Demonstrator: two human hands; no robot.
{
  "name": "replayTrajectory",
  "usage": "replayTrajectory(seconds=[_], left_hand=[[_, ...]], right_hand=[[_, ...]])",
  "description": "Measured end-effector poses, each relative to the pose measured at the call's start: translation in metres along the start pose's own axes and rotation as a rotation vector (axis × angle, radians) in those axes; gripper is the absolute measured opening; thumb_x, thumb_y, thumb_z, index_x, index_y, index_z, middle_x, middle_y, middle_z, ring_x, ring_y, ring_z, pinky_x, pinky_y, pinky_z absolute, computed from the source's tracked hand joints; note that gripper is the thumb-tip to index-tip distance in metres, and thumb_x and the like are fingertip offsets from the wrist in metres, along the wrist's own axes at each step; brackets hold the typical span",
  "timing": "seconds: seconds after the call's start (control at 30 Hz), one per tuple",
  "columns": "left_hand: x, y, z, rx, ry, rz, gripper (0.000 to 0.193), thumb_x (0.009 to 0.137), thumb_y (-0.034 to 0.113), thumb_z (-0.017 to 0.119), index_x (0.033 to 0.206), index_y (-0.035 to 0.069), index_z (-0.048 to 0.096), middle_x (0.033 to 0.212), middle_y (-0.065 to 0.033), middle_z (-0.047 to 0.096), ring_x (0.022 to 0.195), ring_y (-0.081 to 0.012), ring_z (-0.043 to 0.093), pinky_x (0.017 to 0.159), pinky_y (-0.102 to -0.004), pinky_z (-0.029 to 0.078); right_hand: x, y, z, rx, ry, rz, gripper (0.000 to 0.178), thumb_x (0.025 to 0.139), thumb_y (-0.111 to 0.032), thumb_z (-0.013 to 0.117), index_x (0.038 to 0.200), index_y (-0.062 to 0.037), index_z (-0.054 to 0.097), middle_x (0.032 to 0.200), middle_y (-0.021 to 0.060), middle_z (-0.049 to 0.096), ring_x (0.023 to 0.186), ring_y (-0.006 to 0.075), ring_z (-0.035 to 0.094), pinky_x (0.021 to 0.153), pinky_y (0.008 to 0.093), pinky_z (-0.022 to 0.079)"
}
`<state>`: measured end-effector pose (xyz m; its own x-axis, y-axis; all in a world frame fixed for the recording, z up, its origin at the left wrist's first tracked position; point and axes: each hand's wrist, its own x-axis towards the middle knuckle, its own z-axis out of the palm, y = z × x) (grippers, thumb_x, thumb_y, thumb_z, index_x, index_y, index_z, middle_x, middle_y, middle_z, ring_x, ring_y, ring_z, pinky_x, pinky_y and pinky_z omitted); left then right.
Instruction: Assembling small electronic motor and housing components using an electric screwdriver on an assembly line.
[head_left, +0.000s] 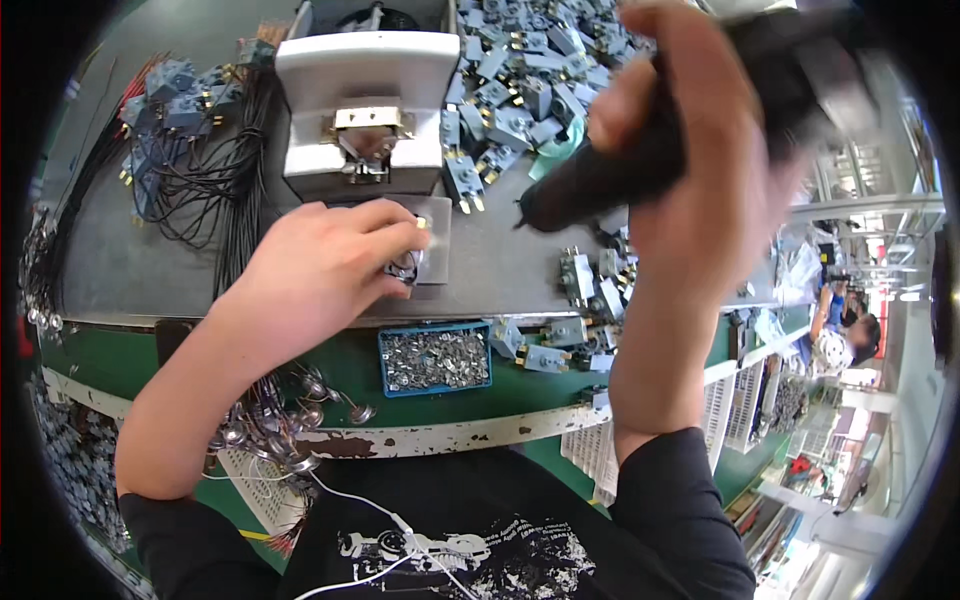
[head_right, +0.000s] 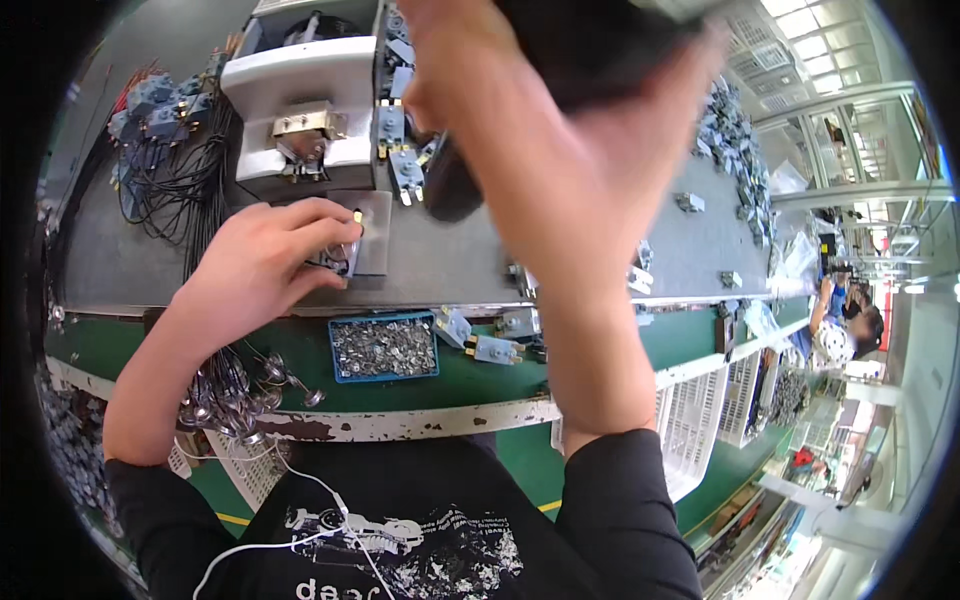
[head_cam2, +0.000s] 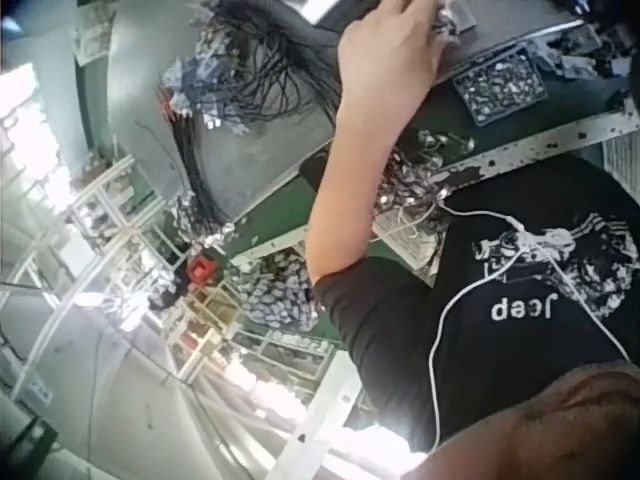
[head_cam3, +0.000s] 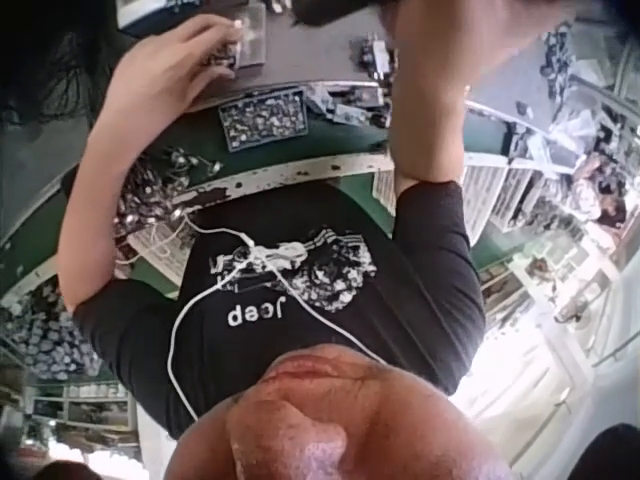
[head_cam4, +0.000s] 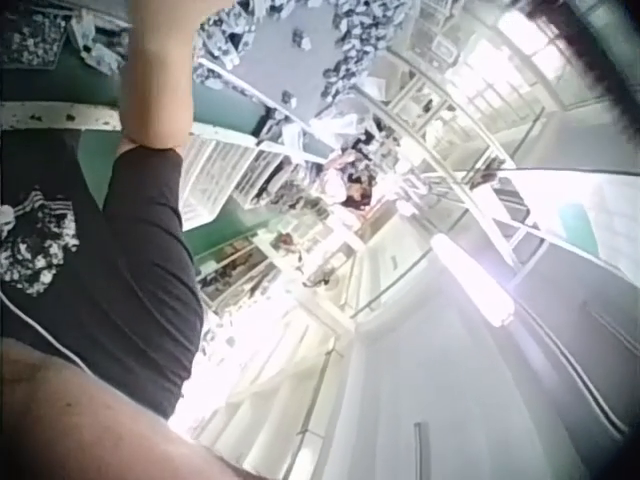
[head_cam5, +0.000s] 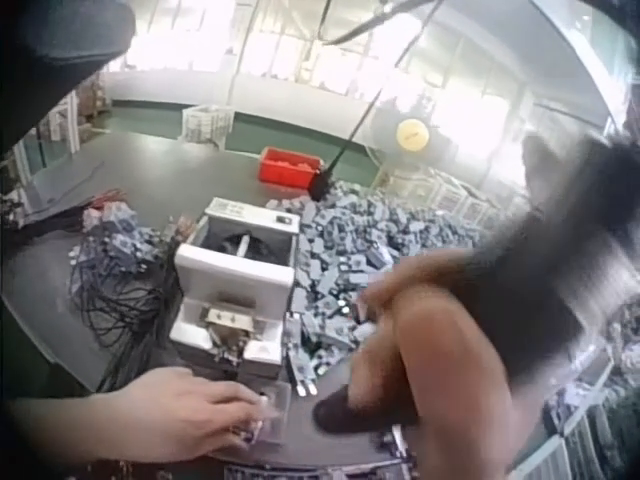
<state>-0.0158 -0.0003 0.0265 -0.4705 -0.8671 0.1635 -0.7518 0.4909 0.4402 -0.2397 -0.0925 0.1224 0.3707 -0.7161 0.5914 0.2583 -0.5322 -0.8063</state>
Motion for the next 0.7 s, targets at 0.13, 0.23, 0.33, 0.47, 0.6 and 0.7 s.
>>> replayTrajectory(seconds=[0.13, 0.23, 0.33, 0.47, 0.6, 0.7], left_hand=[[-0.007, -0.007, 0.002, 0.059, 0.015, 0.031, 0.039, 0.08, 0.02, 0.08, 0.116, 0.012, 0.067, 0.116, -0.0032, 0.068, 0.101, -0.0242, 0.068, 0.082, -0.0382, 0.052], [-0.013, -0.018, -0.024, 0.192, 0.379, 0.136, 0.047, 0.077, 0.013, 0.083, 0.122, 0.008, 0.067, 0.128, -0.0043, 0.067, 0.109, -0.0213, 0.066, 0.089, -0.0378, 0.052], [-0.021, -0.1, -0.09, -0.028, 0.997, -0.363, 0.032, 0.09, 0.009, 0.074, 0.121, 0.008, 0.071, 0.11, -0.0059, 0.07, 0.097, -0.0161, 0.062, 0.09, -0.0296, 0.049], [-0.068, -0.144, -0.128, 0.208, 0.851, -0.458, 0.034, 0.104, 0.028, 0.062, 0.131, 0.008, 0.066, 0.127, -0.0065, 0.066, 0.113, -0.0155, 0.063, 0.1, -0.0313, 0.048], [-0.045, -0.058, -0.082, 0.277, 0.645, -0.253, 0.023, 0.091, 0.011, 0.071, 0.114, 0.01, 0.074, 0.102, -0.0056, 0.07, 0.096, -0.0204, 0.065, 0.091, -0.0325, 0.051], [-0.064, -0.005, -0.064, 0.233, -0.126, -0.152, 0.019, 0.083, 0.017, 0.074, 0.101, 0.012, 0.076, 0.096, -0.0042, 0.07, 0.101, -0.0248, 0.064, 0.092, -0.0371, 0.05]], right_hand=[[0.004, 0.039, -0.035, -0.845, 0.098, -0.388, 0.093, 0.088, -0.012, 0.084, 0.158, 0.001, 0.024, 0.145, 0.0203, 0.051, 0.131, 0.0254, 0.053, 0.11, 0.0415, 0.042], [-0.036, 0.051, -0.075, -1.129, 0.229, -0.3, 0.051, 0.087, -0.017, 0.082, 0.132, -0.0044, 0.063, 0.112, 0.0118, 0.072, 0.119, 0.0269, 0.061, 0.101, 0.0455, 0.045], [-0.092, 0.062, -0.126, -1.678, -0.25, 0.346, 0.045, 0.089, -0.021, 0.079, 0.131, -0.0129, 0.066, 0.114, 0.0108, 0.072, 0.114, 0.0344, 0.062, 0.102, 0.0483, 0.045], [-0.096, 0.072, -0.107, -1.588, -0.379, 0.29, 0.045, 0.086, -0.018, 0.08, 0.129, -0.0162, 0.067, 0.108, 0.011, 0.071, 0.11, 0.0347, 0.062, 0.098, 0.0462, 0.047], [-0.098, 0.056, -0.102, -1.175, -0.194, 0.306, 0.048, 0.087, -0.001, 0.076, 0.133, -0.0091, 0.064, 0.12, 0.0109, 0.068, 0.114, 0.0252, 0.064, 0.095, 0.0377, 0.052], [-0.087, 0.032, -0.047, -0.586, -0.037, 0.377, 0.064, 0.086, 0.003, 0.077, 0.143, -0.0075, 0.049, 0.117, 0.0122, 0.064, 0.104, 0.0222, 0.067, 0.089, 0.035, 0.057]])
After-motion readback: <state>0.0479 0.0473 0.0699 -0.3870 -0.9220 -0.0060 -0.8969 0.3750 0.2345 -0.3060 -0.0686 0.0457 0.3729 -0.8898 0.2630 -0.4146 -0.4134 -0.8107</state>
